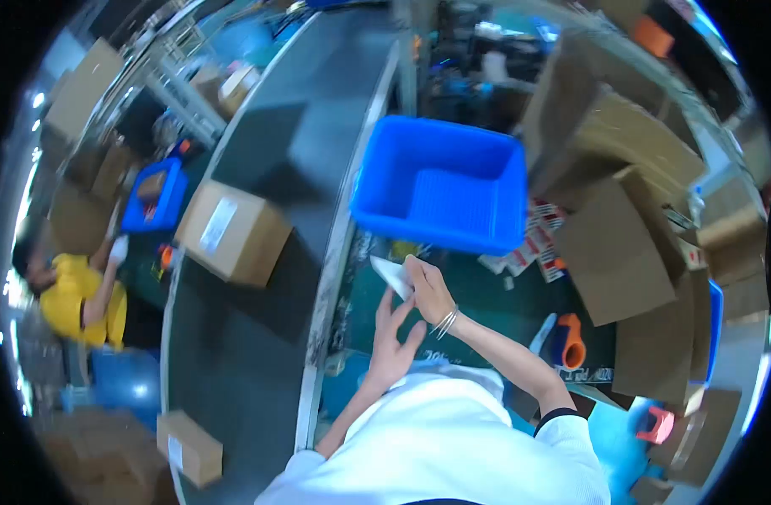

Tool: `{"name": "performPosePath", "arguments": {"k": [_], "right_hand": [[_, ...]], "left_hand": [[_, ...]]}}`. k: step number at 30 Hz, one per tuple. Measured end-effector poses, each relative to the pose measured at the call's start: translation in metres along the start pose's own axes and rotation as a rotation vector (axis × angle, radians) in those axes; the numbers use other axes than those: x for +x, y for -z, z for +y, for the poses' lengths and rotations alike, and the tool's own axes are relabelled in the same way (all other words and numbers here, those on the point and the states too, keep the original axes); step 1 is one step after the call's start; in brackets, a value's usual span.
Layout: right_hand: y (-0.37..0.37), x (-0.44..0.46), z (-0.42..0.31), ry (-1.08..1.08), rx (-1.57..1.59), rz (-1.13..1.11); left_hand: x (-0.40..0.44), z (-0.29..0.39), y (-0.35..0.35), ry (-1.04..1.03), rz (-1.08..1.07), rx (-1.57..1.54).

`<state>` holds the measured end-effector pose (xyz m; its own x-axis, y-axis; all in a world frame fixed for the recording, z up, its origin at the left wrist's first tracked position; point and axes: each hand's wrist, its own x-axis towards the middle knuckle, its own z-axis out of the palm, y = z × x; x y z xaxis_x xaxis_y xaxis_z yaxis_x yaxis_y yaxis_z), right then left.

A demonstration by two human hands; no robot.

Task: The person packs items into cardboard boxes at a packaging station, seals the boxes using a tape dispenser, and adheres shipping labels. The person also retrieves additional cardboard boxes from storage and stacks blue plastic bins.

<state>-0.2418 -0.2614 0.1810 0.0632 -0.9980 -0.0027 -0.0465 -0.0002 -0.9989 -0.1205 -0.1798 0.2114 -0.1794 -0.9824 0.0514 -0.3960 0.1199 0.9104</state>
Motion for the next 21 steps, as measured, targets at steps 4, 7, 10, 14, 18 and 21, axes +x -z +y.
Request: {"name": "performPosePath", "arguments": {"k": [4, 7, 10, 14, 18, 21], "right_hand": [[0.131, 0.057, -0.061, 0.229, -0.286, 0.588], [0.261, 0.106, -0.110, 0.540, -0.288, 1.069], [0.411, 0.168, -0.124, 0.188, 0.364, 1.202], [0.513, 0.172, -0.125, 0.629, 0.626, 0.544], [0.454, 0.120, -0.131, 0.495, 0.476, 0.641], [0.429, 0.062, -0.094, 0.147, -0.612, 0.864]], "left_hand": [[0.017, 0.033, -0.013, 0.060, -0.337, -0.207], [0.027, 0.019, -0.012, -0.107, -0.315, -0.028], [0.042, 0.014, -0.002, -0.102, -0.263, 0.007], [0.057, -0.006, 0.007, -0.045, -0.214, 0.009], [0.070, -0.037, -0.002, 0.228, -0.125, -0.475], [0.099, -0.088, -0.006, 0.611, -0.247, -1.031]]}}
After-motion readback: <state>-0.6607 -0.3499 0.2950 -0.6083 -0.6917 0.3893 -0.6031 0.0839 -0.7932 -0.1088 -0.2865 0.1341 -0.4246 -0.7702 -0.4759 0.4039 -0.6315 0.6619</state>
